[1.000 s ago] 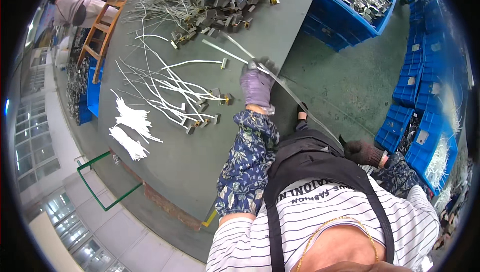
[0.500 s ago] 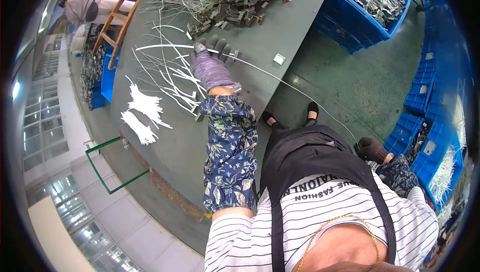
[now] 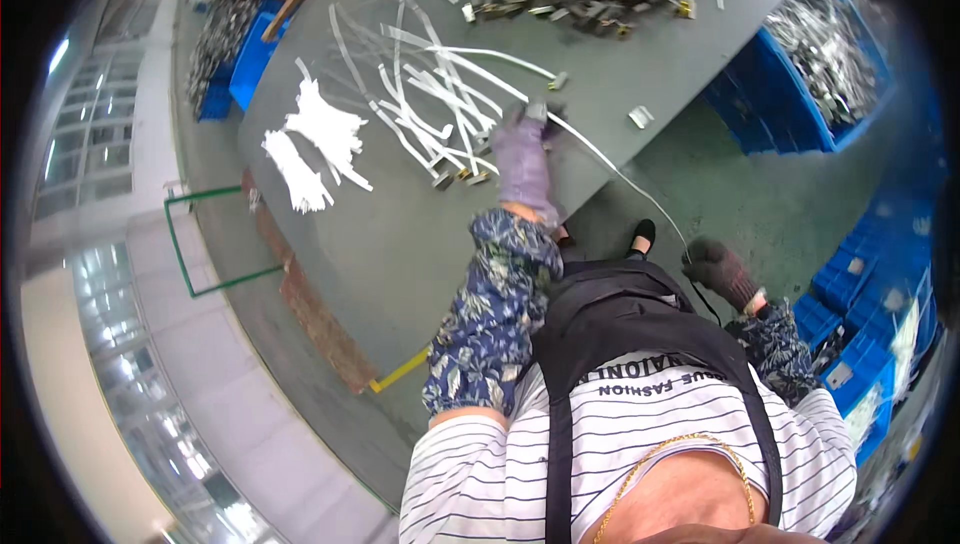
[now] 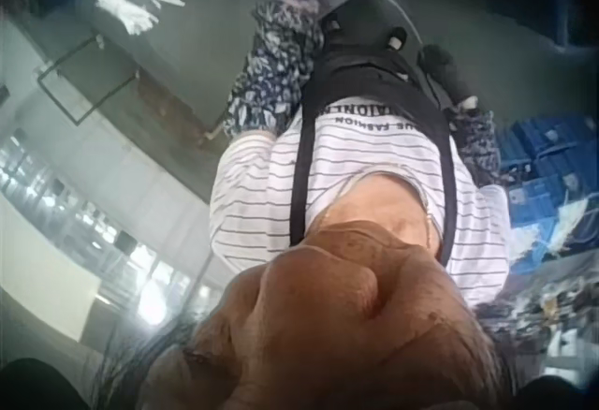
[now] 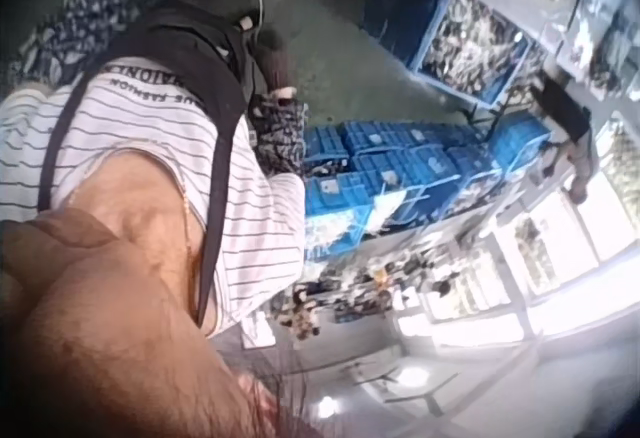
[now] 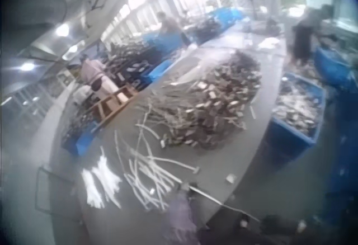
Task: Sorting and straightening bundles of white electrical wires on a workbench at a manual assembly station.
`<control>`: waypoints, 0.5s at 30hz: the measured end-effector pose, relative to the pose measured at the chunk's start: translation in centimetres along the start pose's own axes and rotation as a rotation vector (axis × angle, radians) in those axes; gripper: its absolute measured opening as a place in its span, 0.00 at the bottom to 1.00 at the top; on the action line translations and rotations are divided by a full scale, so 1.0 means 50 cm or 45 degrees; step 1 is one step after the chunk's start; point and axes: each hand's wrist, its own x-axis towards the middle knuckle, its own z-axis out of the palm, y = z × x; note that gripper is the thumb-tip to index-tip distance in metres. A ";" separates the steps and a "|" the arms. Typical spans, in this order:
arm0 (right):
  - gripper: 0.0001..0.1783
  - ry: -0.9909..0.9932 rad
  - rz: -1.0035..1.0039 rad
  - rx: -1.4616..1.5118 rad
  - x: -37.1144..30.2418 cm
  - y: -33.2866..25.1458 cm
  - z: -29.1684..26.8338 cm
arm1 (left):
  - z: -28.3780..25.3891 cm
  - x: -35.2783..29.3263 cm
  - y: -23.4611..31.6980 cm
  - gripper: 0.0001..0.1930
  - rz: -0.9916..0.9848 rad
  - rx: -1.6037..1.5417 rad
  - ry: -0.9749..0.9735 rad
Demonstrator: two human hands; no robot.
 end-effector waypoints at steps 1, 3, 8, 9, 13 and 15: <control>0.21 0.000 0.002 0.049 0.019 -0.078 0.018 | -0.022 0.018 0.038 0.14 -0.064 0.328 0.033; 0.26 0.021 -0.353 0.056 0.077 -0.208 0.054 | -0.074 0.053 0.018 0.15 0.168 1.061 -0.072; 0.37 0.016 -0.504 -0.164 0.169 -0.429 0.171 | -0.183 0.169 -0.038 0.16 0.095 1.083 0.193; 0.39 0.009 -0.453 -0.117 0.180 -0.430 0.179 | -0.177 0.183 0.048 0.17 0.095 1.539 0.114; 0.33 0.271 -0.624 -0.176 0.197 -0.411 0.229 | -0.368 0.252 0.263 0.17 0.212 1.813 0.649; 0.30 0.222 -0.514 -0.119 0.207 -0.400 0.264 | -0.546 0.302 0.322 0.22 0.080 1.906 0.999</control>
